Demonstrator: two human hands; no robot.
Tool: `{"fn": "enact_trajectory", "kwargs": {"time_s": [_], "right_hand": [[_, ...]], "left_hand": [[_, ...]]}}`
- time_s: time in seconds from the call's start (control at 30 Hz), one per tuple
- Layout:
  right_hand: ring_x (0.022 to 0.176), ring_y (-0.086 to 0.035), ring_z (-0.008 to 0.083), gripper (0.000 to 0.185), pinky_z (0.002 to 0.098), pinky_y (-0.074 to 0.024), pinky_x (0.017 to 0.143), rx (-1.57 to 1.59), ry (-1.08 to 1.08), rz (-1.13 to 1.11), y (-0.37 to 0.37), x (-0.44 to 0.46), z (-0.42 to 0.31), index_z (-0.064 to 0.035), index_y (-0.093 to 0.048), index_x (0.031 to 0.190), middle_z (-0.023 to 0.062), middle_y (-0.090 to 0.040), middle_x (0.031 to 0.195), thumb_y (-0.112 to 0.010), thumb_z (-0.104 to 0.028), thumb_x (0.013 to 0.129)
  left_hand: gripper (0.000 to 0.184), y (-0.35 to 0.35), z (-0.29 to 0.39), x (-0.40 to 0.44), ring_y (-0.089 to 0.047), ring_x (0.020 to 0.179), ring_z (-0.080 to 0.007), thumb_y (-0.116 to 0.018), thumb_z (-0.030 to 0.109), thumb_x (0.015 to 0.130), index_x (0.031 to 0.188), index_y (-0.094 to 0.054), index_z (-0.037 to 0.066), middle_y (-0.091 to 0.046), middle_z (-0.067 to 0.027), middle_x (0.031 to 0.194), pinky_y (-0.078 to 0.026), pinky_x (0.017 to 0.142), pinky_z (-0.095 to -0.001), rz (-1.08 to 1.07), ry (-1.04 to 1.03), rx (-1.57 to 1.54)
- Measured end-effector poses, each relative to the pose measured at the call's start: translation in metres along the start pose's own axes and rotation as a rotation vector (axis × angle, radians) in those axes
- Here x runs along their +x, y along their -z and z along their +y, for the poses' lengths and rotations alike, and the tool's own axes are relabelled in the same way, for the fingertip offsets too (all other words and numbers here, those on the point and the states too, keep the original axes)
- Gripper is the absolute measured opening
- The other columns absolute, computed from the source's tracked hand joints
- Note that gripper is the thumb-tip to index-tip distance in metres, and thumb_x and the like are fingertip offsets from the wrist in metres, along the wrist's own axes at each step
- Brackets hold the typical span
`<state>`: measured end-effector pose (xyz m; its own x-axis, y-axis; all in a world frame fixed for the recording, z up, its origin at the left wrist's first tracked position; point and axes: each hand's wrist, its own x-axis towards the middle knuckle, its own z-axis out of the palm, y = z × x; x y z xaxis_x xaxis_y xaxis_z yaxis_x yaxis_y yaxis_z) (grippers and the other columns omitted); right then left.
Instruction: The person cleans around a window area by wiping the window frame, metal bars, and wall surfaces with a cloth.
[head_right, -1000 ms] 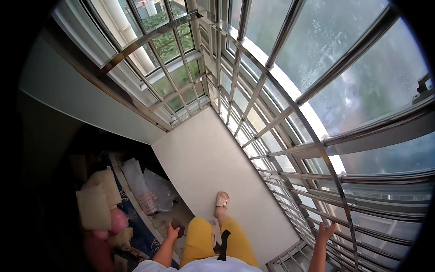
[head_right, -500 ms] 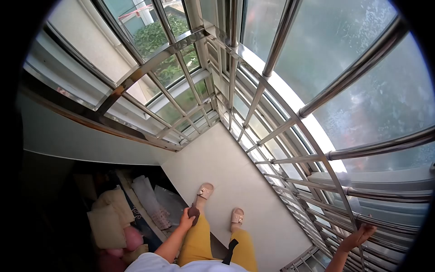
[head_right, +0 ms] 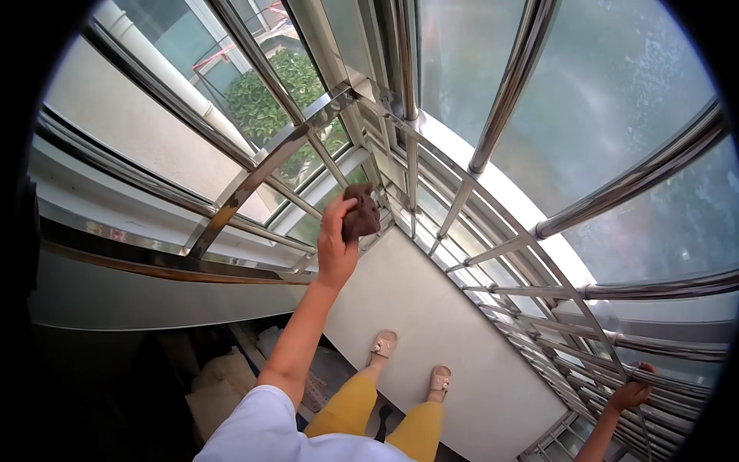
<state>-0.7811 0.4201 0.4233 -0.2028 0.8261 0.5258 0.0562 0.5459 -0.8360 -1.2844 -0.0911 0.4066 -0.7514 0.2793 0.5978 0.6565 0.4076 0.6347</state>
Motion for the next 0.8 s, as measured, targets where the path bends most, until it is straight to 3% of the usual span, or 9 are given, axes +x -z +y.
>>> {"fn": "enact_trajectory", "kwargs": {"time_s": [0.1,0.2,0.37,0.47,0.53,0.63,0.67,0.73,0.8], "right_hand": [[0.084,-0.056,0.0182,0.023,0.0309,-0.0488,0.078,-0.193,0.095,0.003,0.0,-0.003,0.003,0.0034,-0.059,0.101,0.0095,-0.058,0.095,-0.038,-0.004,0.096],[0.082,-0.056,0.0182,0.021,0.0306,-0.0489,0.074,-0.189,0.092,-0.028,-0.002,-0.005,0.001,0.0032,-0.059,0.097,0.0087,-0.058,0.092,-0.039,-0.003,0.096],[0.089,-0.06,0.021,0.025,0.0341,-0.0519,0.081,-0.287,0.185,-0.04,0.003,0.0,-0.003,0.004,-0.061,0.102,0.0125,-0.063,0.1,-0.037,-0.003,0.097],[0.089,-0.06,0.0218,0.026,0.035,-0.0521,0.081,-0.38,0.336,-0.089,0.007,0.007,-0.004,0.0042,-0.061,0.102,0.013,-0.062,0.1,-0.036,-0.003,0.097],[0.089,-0.06,0.0223,0.027,0.0355,-0.0522,0.082,-0.346,0.292,-0.114,0.016,0.01,0.0,0.0042,-0.061,0.102,0.0133,-0.062,0.1,-0.035,-0.003,0.098],[0.092,-0.06,0.0225,0.029,0.0352,-0.0521,0.083,-0.236,0.119,-0.082,0.024,0.011,-0.004,0.0037,-0.059,0.106,0.0126,-0.061,0.103,-0.033,-0.006,0.098],[0.092,-0.06,0.0225,0.029,0.0352,-0.0521,0.083,-0.243,0.114,-0.091,0.026,0.012,-0.005,0.0037,-0.059,0.106,0.0126,-0.061,0.103,-0.033,-0.006,0.098],[0.093,-0.06,0.023,0.031,0.0353,-0.0521,0.084,-0.318,0.233,-0.115,0.032,0.017,-0.004,0.0034,-0.059,0.107,0.013,-0.061,0.104,-0.032,-0.009,0.098],[0.094,-0.06,0.0237,0.032,0.0354,-0.052,0.084,-0.281,0.229,-0.168,0.038,0.02,-0.007,0.0037,-0.059,0.107,0.0137,-0.061,0.106,-0.032,-0.01,0.099]], "left_hand": [[0.054,-0.011,0.015,0.116,-0.05,0.114,-0.0383,-0.057,-0.012,0.071,0.121,-0.047,0.008,-0.05,-0.0175,0.126,-0.043,0.093,-0.0429,0.254,-0.154,0.167],[0.052,-0.049,-0.01,0.175,-0.045,0.114,-0.0363,-0.054,-0.008,0.072,0.12,-0.05,0.013,-0.051,-0.0077,0.128,-0.043,0.095,-0.0435,0.148,-0.144,0.383],[0.04,-0.031,-0.003,0.167,-0.048,0.104,-0.0347,-0.051,-0.006,0.075,0.11,-0.057,0.011,-0.057,-0.0088,0.114,-0.045,0.088,-0.0444,-0.042,-0.282,0.197],[0.041,-0.004,-0.026,0.1,-0.057,0.101,-0.0253,-0.055,-0.007,0.078,0.117,-0.055,0.006,-0.058,-0.0103,0.11,-0.046,0.088,-0.0344,-0.277,0.3,-0.581],[0.041,-0.006,-0.056,0.014,-0.057,0.101,-0.015,-0.054,-0.006,0.083,0.123,-0.049,0.003,-0.06,-0.0057,0.11,-0.043,0.091,-0.0284,-0.278,0.435,-0.388],[0.04,-0.034,-0.1,-0.129,-0.056,0.105,-0.0176,-0.055,-0.005,0.083,0.121,-0.051,0.003,-0.059,-0.0069,0.112,-0.042,0.093,-0.0311,-0.276,1.203,-0.479],[0.039,-0.044,-0.114,-0.166,-0.056,0.105,-0.018,-0.055,-0.006,0.082,0.12,-0.051,0.002,-0.059,-0.0069,0.113,-0.042,0.093,-0.032,-0.293,1.293,-0.418],[0.041,-0.06,-0.121,-0.181,-0.058,0.104,-0.0202,-0.054,-0.006,0.082,0.122,-0.051,0.002,-0.06,-0.0092,0.113,-0.042,0.094,-0.0334,-0.32,1.279,-0.353],[0.042,-0.079,-0.142,-0.177,-0.055,0.107,-0.0302,-0.058,-0.005,0.079,0.119,-0.053,0.006,-0.058,-0.0131,0.113,-0.043,0.092,-0.0381,-0.219,0.819,-0.085]]}}
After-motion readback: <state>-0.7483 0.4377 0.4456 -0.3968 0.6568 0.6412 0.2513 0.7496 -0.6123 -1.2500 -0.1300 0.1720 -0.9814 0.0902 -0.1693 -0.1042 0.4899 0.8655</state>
